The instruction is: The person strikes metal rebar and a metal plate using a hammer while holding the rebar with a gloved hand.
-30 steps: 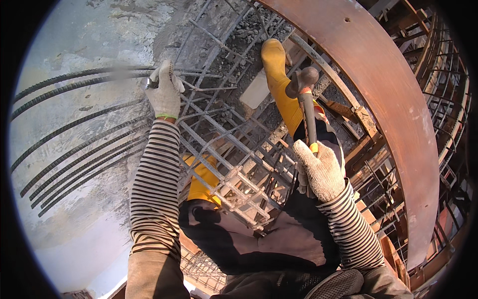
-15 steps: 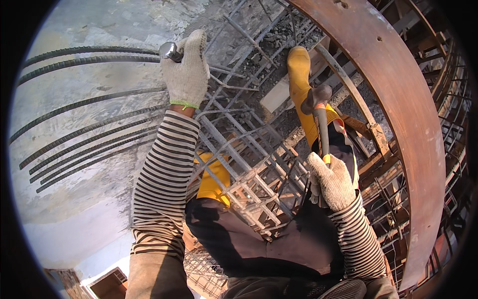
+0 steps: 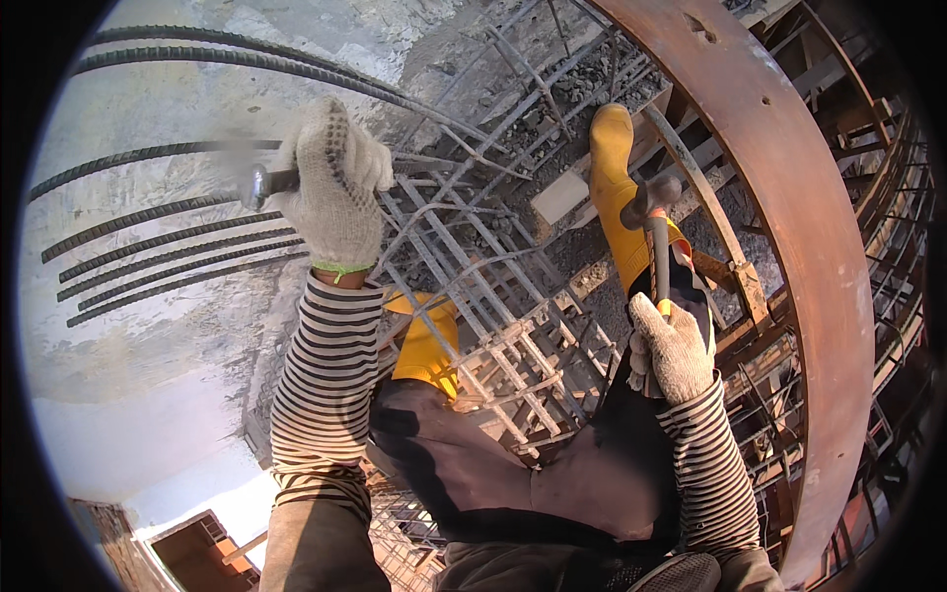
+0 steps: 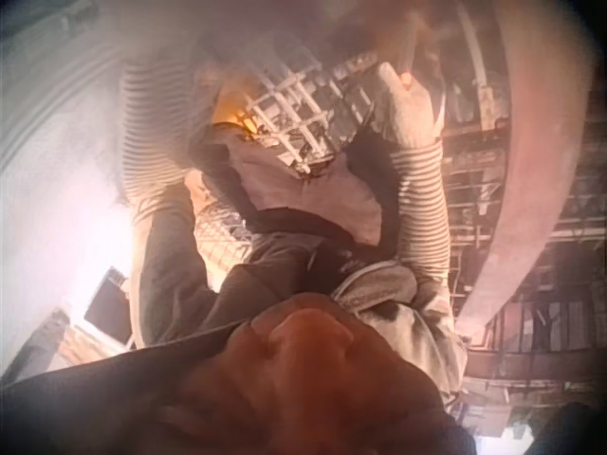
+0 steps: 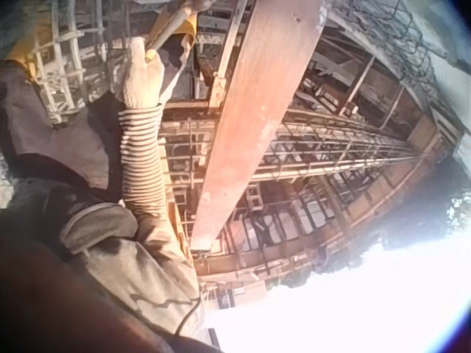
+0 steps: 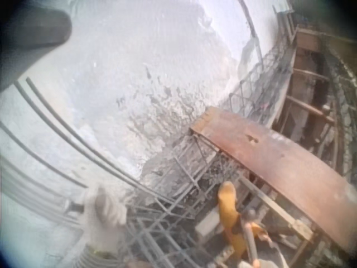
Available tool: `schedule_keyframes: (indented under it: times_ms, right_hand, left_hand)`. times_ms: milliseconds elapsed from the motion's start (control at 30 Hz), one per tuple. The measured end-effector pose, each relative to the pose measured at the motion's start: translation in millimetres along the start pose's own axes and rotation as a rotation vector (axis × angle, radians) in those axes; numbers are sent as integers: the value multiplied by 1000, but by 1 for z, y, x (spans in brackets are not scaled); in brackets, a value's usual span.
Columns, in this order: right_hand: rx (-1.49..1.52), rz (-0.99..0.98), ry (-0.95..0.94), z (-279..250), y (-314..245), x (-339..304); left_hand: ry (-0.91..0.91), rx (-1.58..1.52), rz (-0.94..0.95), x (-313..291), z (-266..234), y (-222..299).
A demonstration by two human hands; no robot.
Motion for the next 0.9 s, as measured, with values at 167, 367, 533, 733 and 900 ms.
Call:
schedule_keyframes:
  times_ms: [167, 367, 533, 733, 900]
  right_hand:
    - [124, -11, 24, 14, 12, 5]
    - [86, -7, 42, 20, 14, -2]
    - [-113, -124, 39, 16, 20, -6]
    - [-329, -175, 156, -4, 22, -28]
    - [-464, -130, 136, -24, 49, -47]
  left_hand:
    - [-328, -28, 185, -67, -22, 131]
    - [-233, -52, 188, -162, -70, 197]
    - [-516, 45, 349, -155, -143, 153]
    - [-355, -94, 356, -171, -183, 90]
    - [-266, -235, 444, -167, -186, 56]
Point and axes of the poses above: each hand's wrist, its own x-axis towards the middle knuckle, its own z-axis out of the palm, y = z × x, the point moved 2 cm from there along x, towards the middle knuckle, and after that the axes turned 11 degrees about -z, right-handed, at the moved point
